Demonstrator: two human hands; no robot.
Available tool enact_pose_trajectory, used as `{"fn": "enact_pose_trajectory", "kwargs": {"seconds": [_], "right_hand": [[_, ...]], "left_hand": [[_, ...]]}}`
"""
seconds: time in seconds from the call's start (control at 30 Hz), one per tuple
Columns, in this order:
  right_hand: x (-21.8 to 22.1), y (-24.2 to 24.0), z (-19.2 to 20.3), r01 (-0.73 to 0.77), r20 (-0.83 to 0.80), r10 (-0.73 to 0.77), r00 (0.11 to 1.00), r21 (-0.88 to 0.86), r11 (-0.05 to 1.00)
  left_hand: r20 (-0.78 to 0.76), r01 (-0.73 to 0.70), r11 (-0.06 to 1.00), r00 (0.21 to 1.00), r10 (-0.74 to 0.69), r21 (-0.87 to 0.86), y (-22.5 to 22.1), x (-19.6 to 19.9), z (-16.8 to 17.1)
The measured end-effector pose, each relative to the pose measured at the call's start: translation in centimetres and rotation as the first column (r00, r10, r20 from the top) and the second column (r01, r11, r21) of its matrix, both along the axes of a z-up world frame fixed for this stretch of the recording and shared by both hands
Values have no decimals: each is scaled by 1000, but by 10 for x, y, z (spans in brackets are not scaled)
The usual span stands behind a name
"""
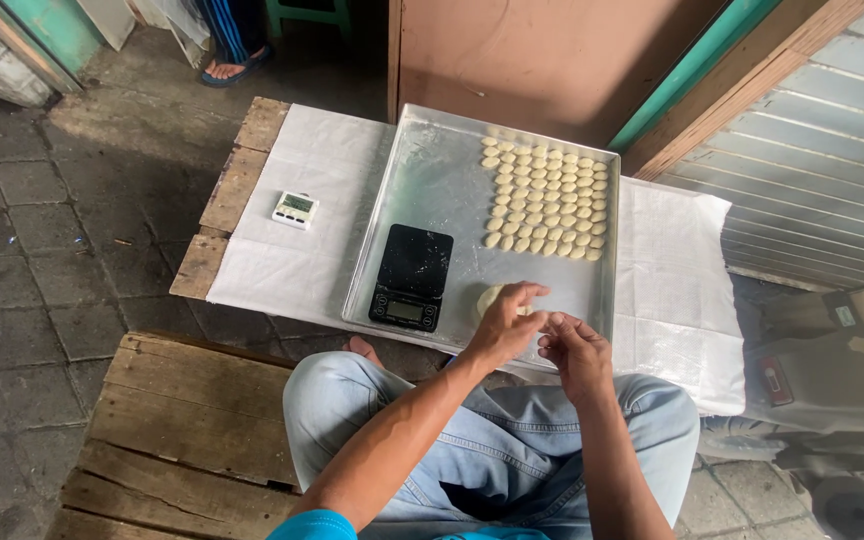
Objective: Shaping small portions of dough into balls and arranging them on a metal tray
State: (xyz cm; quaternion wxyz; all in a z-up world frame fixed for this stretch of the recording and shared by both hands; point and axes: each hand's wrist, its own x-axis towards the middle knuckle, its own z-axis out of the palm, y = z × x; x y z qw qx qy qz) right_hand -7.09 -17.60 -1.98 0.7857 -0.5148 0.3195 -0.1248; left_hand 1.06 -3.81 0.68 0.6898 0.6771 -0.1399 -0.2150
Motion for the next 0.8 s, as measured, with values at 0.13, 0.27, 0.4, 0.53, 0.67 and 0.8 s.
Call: {"fn": "enact_pose_trajectory", "kwargs": {"seconds": [0.13,0.27,0.4,0.53,0.67,0.8], "right_hand": [[0,29,10,-123,-12,136,991,-507,853],[0,72,112,-202,-144,156,977,-854,480],[25,56,95,-110,10,219,976,-841,530],[43,48,80,-4,68,340,938,-979,205],[41,63,89,-35,143,537,832,-951,307],[32,64,76,-7,30,368,929,-995,98]], "left_hand": [[-350,-57,965,936,-38,-257,-12,-8,-14],[-634,-359,844,773,29,-399,4,-4,15],[-363,38,932,915,-177,-359,-3,-38,35],[-517,-151,679,770,-375,-718,9,-37,52],[-724,-321,736,611,-319,-596,-1,-45,53],[-711,-322,667,532,-459,-672,2,-37,45]]}}
